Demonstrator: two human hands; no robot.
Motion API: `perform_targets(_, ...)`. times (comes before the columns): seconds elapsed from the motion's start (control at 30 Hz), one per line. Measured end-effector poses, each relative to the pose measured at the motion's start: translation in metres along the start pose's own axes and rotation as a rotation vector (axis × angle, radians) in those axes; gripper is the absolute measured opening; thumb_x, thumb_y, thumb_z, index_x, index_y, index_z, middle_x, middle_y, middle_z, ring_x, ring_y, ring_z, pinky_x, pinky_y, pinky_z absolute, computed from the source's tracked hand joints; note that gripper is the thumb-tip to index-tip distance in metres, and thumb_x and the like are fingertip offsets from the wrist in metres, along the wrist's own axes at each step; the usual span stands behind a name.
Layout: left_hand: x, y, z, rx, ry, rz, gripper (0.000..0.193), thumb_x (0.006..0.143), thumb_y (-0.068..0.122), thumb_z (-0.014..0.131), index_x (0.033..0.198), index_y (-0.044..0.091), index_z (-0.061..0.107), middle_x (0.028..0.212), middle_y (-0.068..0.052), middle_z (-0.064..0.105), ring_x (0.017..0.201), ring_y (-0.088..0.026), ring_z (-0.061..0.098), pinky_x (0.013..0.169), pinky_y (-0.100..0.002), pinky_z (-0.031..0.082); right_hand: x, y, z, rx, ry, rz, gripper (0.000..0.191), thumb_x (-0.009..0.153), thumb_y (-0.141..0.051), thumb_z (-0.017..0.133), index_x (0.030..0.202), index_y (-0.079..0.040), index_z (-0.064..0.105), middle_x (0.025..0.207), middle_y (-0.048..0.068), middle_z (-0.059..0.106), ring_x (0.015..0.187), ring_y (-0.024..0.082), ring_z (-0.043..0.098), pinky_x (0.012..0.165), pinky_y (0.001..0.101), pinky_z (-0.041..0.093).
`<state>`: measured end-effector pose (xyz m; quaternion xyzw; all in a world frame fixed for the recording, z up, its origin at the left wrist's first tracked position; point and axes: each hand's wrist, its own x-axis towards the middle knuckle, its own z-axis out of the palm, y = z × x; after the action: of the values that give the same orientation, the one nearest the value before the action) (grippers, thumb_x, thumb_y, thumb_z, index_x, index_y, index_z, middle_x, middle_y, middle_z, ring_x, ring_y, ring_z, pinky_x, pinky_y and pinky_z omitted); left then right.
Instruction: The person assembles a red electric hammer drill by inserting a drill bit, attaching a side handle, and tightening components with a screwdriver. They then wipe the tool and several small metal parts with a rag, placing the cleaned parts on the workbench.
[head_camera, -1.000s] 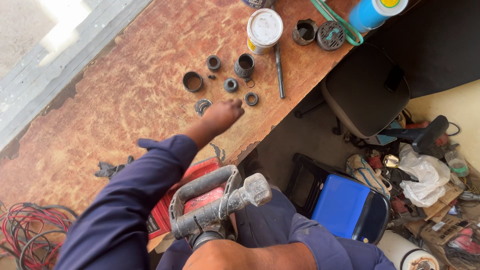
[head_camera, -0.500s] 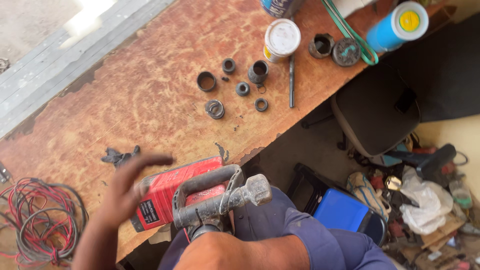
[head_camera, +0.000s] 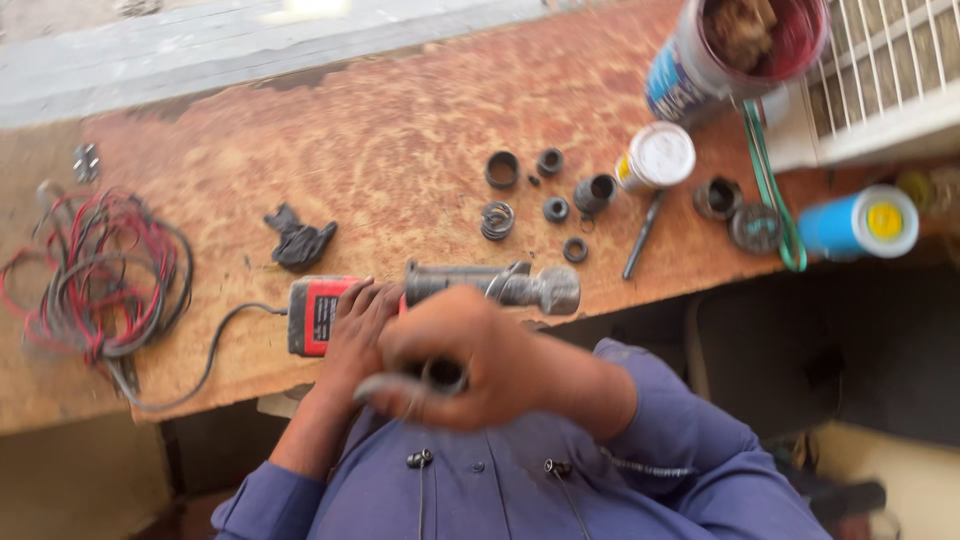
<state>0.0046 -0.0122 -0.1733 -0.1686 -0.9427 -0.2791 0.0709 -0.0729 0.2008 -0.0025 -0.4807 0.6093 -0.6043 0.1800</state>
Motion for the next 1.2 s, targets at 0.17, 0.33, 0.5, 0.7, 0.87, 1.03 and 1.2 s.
perform_targets(0.17,0.005,0.029,0.000,0.035,0.073,-0.167,0.076,0.068,0.039,0.080,0.129,0.003,0.053,0.122,-0.017,0.063,0.123,-0.037,0.056,0.117,-0.050,0.034,0.010,0.005,-0.035,0.110,-0.217,0.057,0.034,0.098,-0.027,0.075,0.081,-0.003,0.059,0.071,0.006,0.053,0.058,0.012,0.050,0.055,0.0298,0.040)
perform_targets(0.33,0.015,0.060,-0.007,-0.025,0.172,-0.257,0.096,0.060,0.052,0.093,0.134,0.004,0.054,0.123,-0.016,0.065,0.119,-0.038,0.056,0.110,-0.052,0.035,0.008,0.013,-0.064,0.323,-0.282,-0.051,0.057,0.100,-0.057,0.065,0.104,0.000,0.060,0.094,0.006,0.063,0.086,0.014,0.063,0.076,0.0282,0.050)
perform_targets(0.5,0.016,0.066,-0.014,-0.026,0.156,-0.367,0.099,0.054,0.050,0.095,0.135,0.008,0.056,0.122,-0.013,0.066,0.122,-0.037,0.055,0.108,-0.048,0.037,0.004,0.038,-0.065,0.459,-0.157,-0.115,0.065,0.102,-0.060,0.060,0.133,-0.003,0.051,0.123,0.011,0.062,0.116,0.020,0.062,0.104,0.0361,0.050)
perform_targets(0.7,0.006,0.053,-0.011,-0.066,0.168,-0.371,0.097,0.056,0.045,0.095,0.136,0.007,0.056,0.126,-0.012,0.065,0.122,-0.034,0.056,0.112,-0.048,0.035,-0.067,0.090,-0.022,0.117,0.634,-0.288,0.052,0.105,-0.041,0.067,0.138,-0.007,0.045,0.127,0.009,0.058,0.116,0.019,0.057,0.107,0.0383,0.045)
perform_targets(0.87,-0.005,0.043,-0.008,-0.052,0.142,-0.401,0.091,0.060,0.048,0.091,0.136,0.010,0.057,0.127,-0.011,0.066,0.125,-0.034,0.057,0.112,-0.045,0.038,-0.104,0.129,0.020,0.076,0.524,-0.006,0.062,0.103,-0.030,0.073,0.148,-0.006,0.037,0.138,0.011,0.051,0.130,0.020,0.051,0.117,0.0385,0.039)
perform_targets(1.03,-0.019,0.046,-0.005,-0.045,0.297,-0.327,0.101,0.058,0.055,0.094,0.136,0.005,0.053,0.126,-0.015,0.065,0.125,-0.035,0.055,0.115,-0.050,0.031,-0.104,0.151,0.014,0.040,0.304,0.264,0.086,0.089,-0.034,0.079,0.153,-0.002,0.033,0.140,0.011,0.052,0.129,0.020,0.053,0.110,0.0353,0.044)
perform_targets(1.2,-0.035,0.047,0.007,-0.072,0.307,-0.374,0.107,0.053,0.053,0.092,0.142,0.009,0.051,0.126,-0.010,0.067,0.126,-0.030,0.059,0.119,-0.047,0.033,-0.118,0.181,-0.002,-0.311,0.284,0.392,0.079,0.090,-0.032,0.082,0.149,0.003,0.044,0.137,0.013,0.057,0.123,0.021,0.058,0.111,0.0370,0.048)
